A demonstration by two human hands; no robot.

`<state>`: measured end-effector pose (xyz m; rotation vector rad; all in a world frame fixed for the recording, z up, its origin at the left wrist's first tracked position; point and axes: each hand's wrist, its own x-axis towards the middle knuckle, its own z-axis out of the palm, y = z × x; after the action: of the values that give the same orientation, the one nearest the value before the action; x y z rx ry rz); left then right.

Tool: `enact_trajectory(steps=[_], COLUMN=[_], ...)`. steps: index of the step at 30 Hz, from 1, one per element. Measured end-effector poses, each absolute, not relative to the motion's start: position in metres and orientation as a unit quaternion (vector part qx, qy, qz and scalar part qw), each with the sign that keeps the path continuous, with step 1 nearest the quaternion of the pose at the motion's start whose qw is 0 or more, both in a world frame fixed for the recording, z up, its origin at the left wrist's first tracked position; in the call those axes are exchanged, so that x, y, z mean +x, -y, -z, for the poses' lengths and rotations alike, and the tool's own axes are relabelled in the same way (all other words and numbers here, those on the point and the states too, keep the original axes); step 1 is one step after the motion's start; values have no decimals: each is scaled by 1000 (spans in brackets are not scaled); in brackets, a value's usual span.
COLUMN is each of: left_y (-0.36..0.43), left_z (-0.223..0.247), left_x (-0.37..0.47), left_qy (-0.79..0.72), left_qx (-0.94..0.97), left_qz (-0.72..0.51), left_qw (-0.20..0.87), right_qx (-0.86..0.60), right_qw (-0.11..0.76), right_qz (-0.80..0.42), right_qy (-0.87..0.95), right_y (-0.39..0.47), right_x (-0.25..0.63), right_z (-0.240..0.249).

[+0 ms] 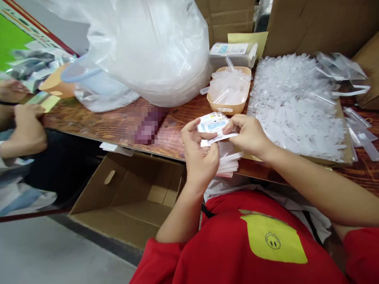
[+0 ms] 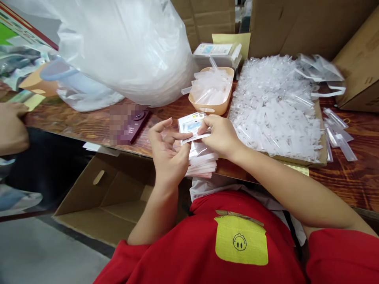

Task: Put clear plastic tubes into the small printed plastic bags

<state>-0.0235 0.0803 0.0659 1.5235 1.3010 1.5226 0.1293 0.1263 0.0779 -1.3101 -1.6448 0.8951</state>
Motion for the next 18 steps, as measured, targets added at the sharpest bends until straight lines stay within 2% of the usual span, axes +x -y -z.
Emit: enact_trajectory(steps=[2, 4, 9, 14, 16, 18], left_y=[-80, -80, -87, -99, -101, -101], left_z=[-67, -71, -87, -98, -100, -102], left_x=[-22, -22, -29, -27, -23, -18], left_qy=[-483, -487, -498, -484, -488, -489], left_qx=[575, 568, 549, 549, 547, 546], left_qz=[-588, -597, -580, -585, -585, -584], left_qw=[299, 290, 338, 348, 348, 349], right_qx=[-511, -461, -405, -415, -419, -429], right_qw=[393, 377, 356, 353, 369, 393], right_qz=[-277, -264, -368, -555, -569, -525], right_qy=[713, 758, 757, 629, 604, 621], right_y=[-125, -123, -123, -137, -139, -136], right_x=[135, 144, 170, 178, 176, 174], right_z=[-80, -87, -120, -133, -132, -131])
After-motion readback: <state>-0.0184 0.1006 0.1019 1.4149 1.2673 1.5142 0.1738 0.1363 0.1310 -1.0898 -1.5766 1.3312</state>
